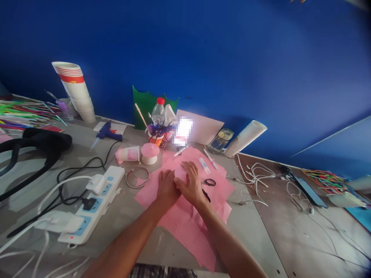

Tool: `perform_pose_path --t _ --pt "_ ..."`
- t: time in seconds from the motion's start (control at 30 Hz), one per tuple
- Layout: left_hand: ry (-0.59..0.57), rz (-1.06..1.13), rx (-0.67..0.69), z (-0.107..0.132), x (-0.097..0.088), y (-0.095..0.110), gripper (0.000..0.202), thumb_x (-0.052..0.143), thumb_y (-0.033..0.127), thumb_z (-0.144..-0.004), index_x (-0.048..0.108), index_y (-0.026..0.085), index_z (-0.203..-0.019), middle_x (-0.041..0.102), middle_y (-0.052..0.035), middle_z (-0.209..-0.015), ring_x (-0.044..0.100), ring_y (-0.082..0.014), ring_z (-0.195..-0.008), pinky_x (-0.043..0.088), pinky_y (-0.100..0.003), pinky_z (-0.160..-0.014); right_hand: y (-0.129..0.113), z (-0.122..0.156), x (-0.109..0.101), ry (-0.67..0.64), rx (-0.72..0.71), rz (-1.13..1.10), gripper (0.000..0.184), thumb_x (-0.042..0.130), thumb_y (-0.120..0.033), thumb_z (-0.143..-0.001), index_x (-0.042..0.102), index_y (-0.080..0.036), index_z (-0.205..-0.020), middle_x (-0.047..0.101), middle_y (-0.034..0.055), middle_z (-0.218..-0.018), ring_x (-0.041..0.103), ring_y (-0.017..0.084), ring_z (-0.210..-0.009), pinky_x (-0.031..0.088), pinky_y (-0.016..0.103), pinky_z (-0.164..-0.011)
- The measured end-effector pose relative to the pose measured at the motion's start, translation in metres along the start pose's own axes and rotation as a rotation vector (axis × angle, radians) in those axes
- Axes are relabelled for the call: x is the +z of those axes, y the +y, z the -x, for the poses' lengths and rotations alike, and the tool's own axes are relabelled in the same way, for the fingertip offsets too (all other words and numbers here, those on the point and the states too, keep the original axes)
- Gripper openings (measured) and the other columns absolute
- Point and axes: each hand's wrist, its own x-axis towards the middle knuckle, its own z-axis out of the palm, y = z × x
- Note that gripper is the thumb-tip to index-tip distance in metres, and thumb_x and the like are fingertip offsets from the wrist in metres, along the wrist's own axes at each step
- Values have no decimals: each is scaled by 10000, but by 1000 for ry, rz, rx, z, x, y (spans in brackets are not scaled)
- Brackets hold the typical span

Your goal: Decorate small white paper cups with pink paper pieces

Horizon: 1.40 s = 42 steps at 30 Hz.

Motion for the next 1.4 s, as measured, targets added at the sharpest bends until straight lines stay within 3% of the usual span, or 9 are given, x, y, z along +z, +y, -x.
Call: perform_pose_path --t 0.37,1.07,1.27,1.4 --pt "-41 -35 -3 0 -3 1 364 460 220 -843 579 171 -1183 595 -100 -1209 421 -276 -1258 193 -446 -1123 -3 -1 2 -17 49 15 349 592 -223 -752 572 -190 -1099 618 115 -1099 513 271 -1124 425 472 -977" --pt "15 -7 17 1 0 0 329 469 201 -830 581 159 -1137 605 -107 -1163 443 -263 -1221 202 -446 -1110 -6 -2 2 -39 93 33 329 600 -222 -733 578 -171 -1058 622 120 -1069 515 271 -1110 429 451 -968" --pt "26 31 18 2 -3 2 327 537 266 -802 579 194 -1118 620 -96 -1122 469 -272 -1190 235 -454 -1092 -5 -1 -8 -20 -2 -28 395 536 -289 -803 543 -207 -1190 549 112 -1269 419 281 -1265 336 519 -1056" --pt "64 52 34 3 -2 1 332 559 346 -799 571 215 -1103 621 -78 -1074 488 -271 -1142 248 -455 -1081 -7 -2 -15 -13 -144 90 332 540 -305 -810 609 -252 -1130 539 58 -1320 252 319 -1375 207 587 -1096"
